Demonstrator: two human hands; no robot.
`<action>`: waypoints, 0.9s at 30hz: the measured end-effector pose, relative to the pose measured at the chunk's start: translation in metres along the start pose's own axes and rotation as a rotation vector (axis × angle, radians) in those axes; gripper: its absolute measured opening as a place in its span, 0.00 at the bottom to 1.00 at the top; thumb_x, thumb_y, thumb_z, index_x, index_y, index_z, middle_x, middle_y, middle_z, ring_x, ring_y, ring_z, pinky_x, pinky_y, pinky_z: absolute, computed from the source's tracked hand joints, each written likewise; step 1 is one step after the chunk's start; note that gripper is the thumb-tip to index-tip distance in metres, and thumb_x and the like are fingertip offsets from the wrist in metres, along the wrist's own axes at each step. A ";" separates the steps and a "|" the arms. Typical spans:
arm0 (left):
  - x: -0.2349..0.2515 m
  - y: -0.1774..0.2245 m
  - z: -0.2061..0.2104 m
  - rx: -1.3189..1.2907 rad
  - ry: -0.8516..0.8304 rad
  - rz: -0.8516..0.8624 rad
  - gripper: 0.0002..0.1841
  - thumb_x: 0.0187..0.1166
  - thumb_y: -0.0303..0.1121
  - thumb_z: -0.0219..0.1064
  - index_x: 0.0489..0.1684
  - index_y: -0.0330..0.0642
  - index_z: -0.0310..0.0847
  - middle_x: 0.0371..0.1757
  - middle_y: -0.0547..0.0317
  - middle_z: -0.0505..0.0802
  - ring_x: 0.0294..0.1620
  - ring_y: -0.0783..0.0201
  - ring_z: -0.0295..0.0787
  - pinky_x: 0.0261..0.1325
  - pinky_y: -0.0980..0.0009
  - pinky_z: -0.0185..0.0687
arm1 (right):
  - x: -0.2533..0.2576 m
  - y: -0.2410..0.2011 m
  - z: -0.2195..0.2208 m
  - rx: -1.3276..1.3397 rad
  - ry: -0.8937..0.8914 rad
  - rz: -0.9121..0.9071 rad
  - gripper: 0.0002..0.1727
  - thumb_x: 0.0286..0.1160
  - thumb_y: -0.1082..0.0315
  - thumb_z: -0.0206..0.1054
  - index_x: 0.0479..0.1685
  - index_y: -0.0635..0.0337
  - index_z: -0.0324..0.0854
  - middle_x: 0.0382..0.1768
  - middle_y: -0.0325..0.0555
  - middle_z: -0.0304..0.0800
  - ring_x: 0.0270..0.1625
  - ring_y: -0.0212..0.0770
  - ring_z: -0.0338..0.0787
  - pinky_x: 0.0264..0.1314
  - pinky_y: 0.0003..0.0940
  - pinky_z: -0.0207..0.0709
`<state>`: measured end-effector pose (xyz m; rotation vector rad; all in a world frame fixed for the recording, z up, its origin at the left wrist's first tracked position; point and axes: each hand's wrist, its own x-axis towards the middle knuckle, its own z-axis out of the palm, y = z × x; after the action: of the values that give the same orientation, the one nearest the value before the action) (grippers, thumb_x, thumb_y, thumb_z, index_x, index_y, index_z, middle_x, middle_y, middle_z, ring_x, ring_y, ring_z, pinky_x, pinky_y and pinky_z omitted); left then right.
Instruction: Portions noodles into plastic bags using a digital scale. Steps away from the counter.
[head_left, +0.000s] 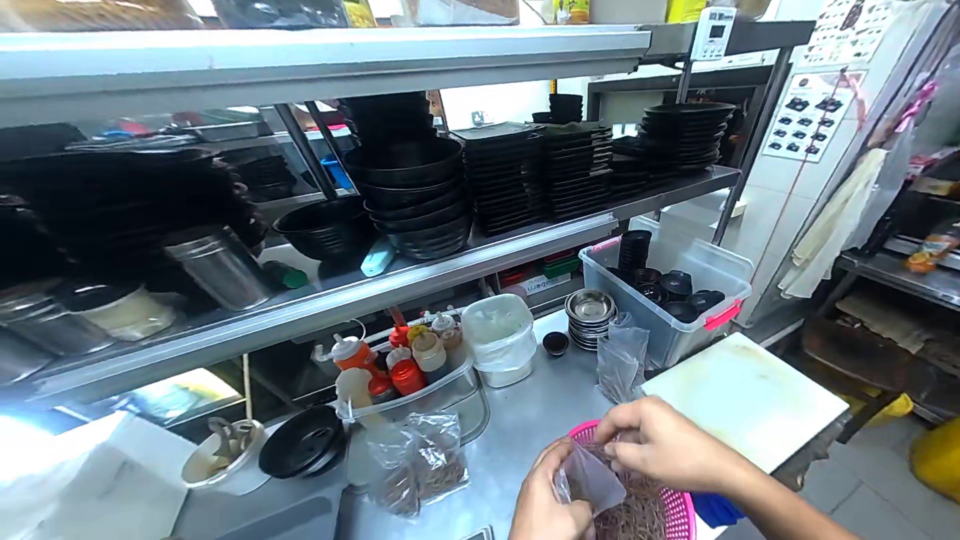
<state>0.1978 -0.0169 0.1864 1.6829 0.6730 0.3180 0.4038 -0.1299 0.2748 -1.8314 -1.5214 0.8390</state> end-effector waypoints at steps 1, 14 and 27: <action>-0.007 0.006 -0.007 -0.030 0.022 -0.009 0.42 0.51 0.21 0.79 0.78 0.44 0.78 0.84 0.57 0.77 0.51 0.60 0.95 0.43 0.57 0.98 | -0.003 0.000 -0.003 0.034 0.062 -0.030 0.09 0.80 0.59 0.68 0.49 0.45 0.92 0.39 0.32 0.97 0.34 0.31 0.95 0.41 0.36 0.94; -0.108 -0.054 -0.107 -0.266 0.432 -0.042 0.41 0.59 0.10 0.70 0.82 0.43 0.74 0.89 0.59 0.71 0.26 0.57 0.91 0.26 0.58 0.93 | -0.008 0.125 0.106 0.166 0.118 0.263 0.08 0.76 0.58 0.73 0.42 0.52 0.92 0.34 0.39 0.97 0.31 0.40 0.96 0.39 0.45 0.94; -0.119 -0.123 -0.141 0.629 0.423 -0.409 0.20 0.86 0.55 0.56 0.68 0.70 0.87 0.92 0.62 0.68 0.58 0.57 0.94 0.55 0.48 0.92 | -0.006 0.165 0.185 -0.587 -0.244 0.503 0.20 0.65 0.47 0.75 0.50 0.48 0.93 0.48 0.60 0.94 0.52 0.69 0.93 0.45 0.76 0.82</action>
<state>-0.0064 0.0379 0.1182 2.0215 1.5291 0.1735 0.3564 -0.1510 0.0322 -2.7023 -1.5896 0.9282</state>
